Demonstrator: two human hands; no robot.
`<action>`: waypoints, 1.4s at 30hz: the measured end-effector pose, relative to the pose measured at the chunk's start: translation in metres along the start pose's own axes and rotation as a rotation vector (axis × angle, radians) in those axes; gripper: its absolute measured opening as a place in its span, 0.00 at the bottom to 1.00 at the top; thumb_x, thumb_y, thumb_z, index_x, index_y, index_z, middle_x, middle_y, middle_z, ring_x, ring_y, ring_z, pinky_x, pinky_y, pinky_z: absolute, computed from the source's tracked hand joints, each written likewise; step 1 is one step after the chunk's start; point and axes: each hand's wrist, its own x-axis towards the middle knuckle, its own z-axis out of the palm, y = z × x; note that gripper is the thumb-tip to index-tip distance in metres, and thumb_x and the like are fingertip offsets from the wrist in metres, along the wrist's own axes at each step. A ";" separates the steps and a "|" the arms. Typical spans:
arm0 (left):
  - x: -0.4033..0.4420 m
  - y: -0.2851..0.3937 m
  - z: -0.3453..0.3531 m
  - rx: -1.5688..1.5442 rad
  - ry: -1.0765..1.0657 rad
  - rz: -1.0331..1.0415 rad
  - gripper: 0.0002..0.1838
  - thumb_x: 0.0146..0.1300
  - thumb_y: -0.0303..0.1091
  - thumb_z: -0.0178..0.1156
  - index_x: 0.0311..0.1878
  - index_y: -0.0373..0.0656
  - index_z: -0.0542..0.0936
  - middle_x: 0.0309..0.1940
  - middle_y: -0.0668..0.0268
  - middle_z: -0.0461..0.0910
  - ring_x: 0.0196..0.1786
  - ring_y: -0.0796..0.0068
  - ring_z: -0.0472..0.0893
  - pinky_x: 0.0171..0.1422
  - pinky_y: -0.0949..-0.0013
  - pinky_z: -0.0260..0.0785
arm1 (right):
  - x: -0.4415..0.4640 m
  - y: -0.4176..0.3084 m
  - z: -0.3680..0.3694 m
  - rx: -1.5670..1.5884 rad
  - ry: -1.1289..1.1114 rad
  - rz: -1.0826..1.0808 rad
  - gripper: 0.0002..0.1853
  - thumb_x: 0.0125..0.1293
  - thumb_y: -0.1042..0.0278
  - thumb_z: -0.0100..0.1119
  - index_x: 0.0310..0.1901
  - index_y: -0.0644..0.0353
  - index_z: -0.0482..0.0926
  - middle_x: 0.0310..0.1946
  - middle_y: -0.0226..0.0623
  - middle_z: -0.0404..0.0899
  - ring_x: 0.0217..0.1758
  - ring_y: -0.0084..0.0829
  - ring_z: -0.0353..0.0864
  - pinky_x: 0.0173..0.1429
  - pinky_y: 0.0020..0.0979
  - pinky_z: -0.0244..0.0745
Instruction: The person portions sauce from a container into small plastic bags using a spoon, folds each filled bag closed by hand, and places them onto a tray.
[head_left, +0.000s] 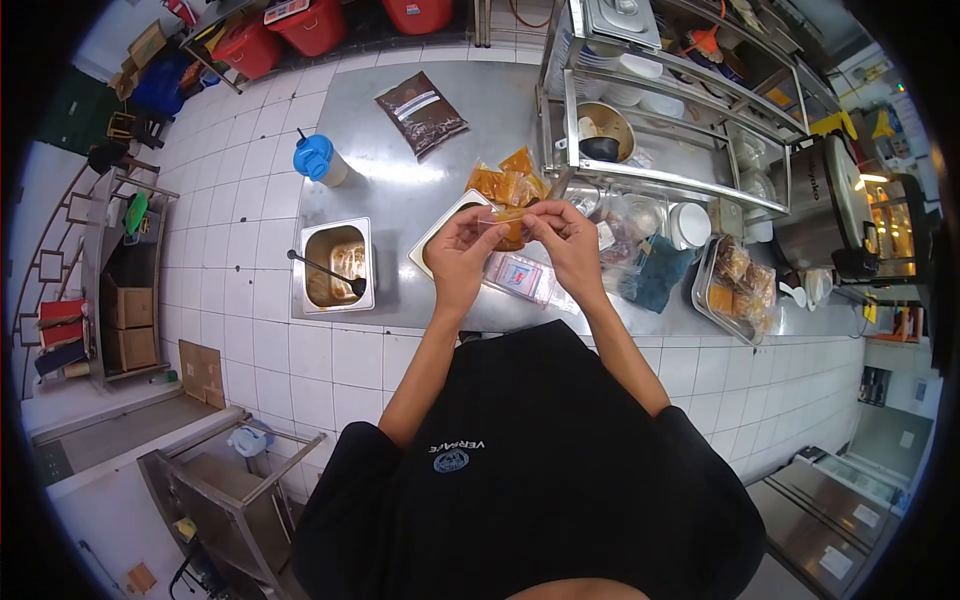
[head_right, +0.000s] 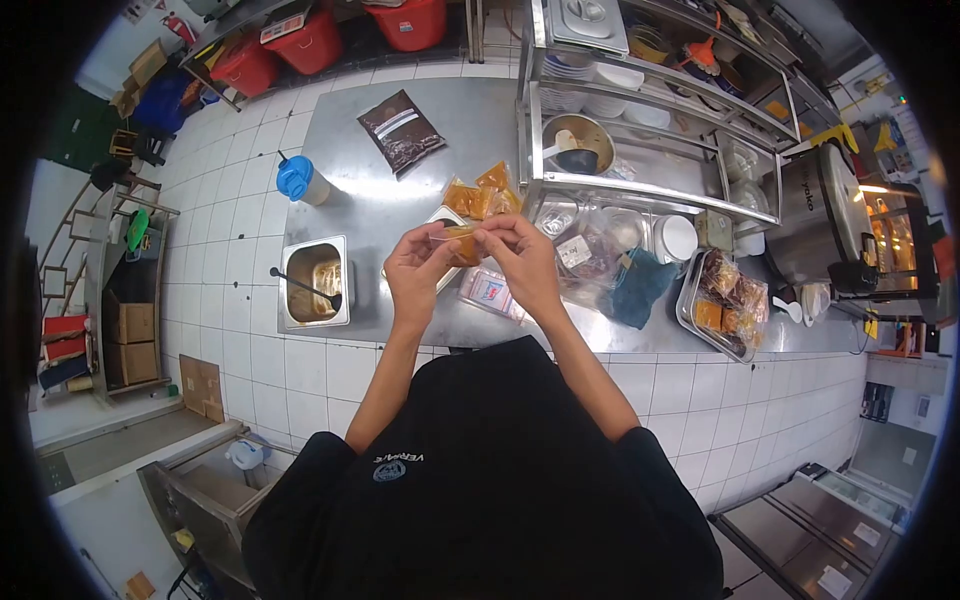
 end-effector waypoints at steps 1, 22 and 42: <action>0.000 0.001 0.001 0.000 -0.003 0.000 0.19 0.62 0.19 0.66 0.56 0.32 0.77 0.43 0.61 0.83 0.46 0.75 0.83 0.55 0.70 0.79 | -0.001 0.000 -0.001 0.000 0.003 -0.002 0.09 0.69 0.70 0.63 0.46 0.66 0.79 0.36 0.34 0.85 0.39 0.19 0.81 0.45 0.22 0.75; -0.001 0.003 0.038 0.091 0.068 0.058 0.08 0.68 0.30 0.65 0.43 0.34 0.81 0.39 0.67 0.83 0.40 0.82 0.80 0.49 0.78 0.72 | -0.013 -0.006 -0.004 -0.236 0.167 -0.188 0.08 0.71 0.72 0.60 0.47 0.65 0.78 0.37 0.26 0.79 0.39 0.15 0.76 0.44 0.20 0.72; -0.005 -0.035 0.045 0.268 -0.382 -0.253 0.21 0.78 0.43 0.49 0.58 0.33 0.79 0.57 0.56 0.81 0.62 0.69 0.77 0.70 0.65 0.67 | -0.095 -0.029 -0.176 -0.365 0.489 -0.041 0.10 0.70 0.64 0.62 0.44 0.63 0.81 0.34 0.31 0.83 0.38 0.21 0.81 0.42 0.24 0.75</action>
